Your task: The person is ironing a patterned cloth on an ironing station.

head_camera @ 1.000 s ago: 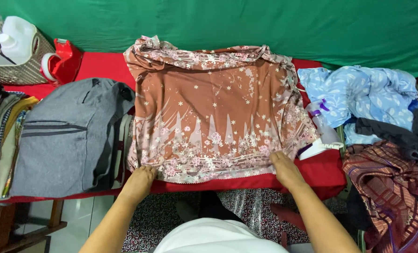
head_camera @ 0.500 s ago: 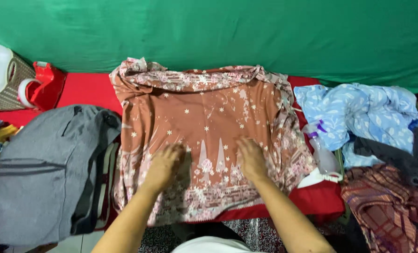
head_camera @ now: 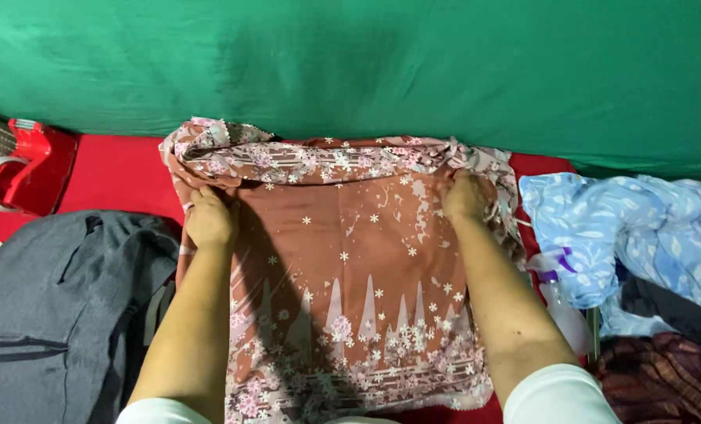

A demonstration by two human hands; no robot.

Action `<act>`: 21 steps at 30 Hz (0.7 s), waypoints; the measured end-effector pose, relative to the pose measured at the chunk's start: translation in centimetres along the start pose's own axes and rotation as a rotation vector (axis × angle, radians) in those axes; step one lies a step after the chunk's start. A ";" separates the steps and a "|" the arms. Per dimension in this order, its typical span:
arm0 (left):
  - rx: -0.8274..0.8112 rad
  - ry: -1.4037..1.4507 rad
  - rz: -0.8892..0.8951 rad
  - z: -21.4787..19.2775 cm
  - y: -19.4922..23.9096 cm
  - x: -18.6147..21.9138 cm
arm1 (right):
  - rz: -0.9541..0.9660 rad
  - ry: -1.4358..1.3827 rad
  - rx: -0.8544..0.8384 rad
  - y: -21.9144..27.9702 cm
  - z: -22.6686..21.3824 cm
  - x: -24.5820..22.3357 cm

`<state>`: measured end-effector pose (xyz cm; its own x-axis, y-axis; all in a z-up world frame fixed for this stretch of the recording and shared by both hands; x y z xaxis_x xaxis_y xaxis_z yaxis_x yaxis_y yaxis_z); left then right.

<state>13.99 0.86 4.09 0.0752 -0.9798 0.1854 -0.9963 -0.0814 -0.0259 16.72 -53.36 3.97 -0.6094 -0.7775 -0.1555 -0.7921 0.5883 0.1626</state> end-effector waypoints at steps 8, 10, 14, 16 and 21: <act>0.025 0.099 -0.129 2.4 -2.3 -2.8 | 0.019 -0.037 -0.065 -2.5 1.7 -1.2; 0.013 0.136 -0.144 2.8 -2.3 -2.6 | -0.004 -0.031 -0.049 -3.0 2.9 -1.0; 0.311 0.015 0.007 1.9 -0.4 0.2 | -0.063 -0.046 0.041 1.0 -0.7 -3.3; 0.456 -0.055 0.071 -0.3 3.0 5.0 | -0.130 -0.087 0.164 5.3 -3.1 -5.0; -0.092 0.144 0.765 1.8 9.3 16.4 | -0.590 -0.100 0.040 16.7 1.4 -8.8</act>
Point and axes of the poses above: each hand's wrist, its own y-axis away from the middle knuckle, its own z-axis out of the palm, x = y × z, the point moved 6 cm from there along -y, towards the middle knuckle, and after that the axes turned 14 degrees about z, right-handed, at the moved point
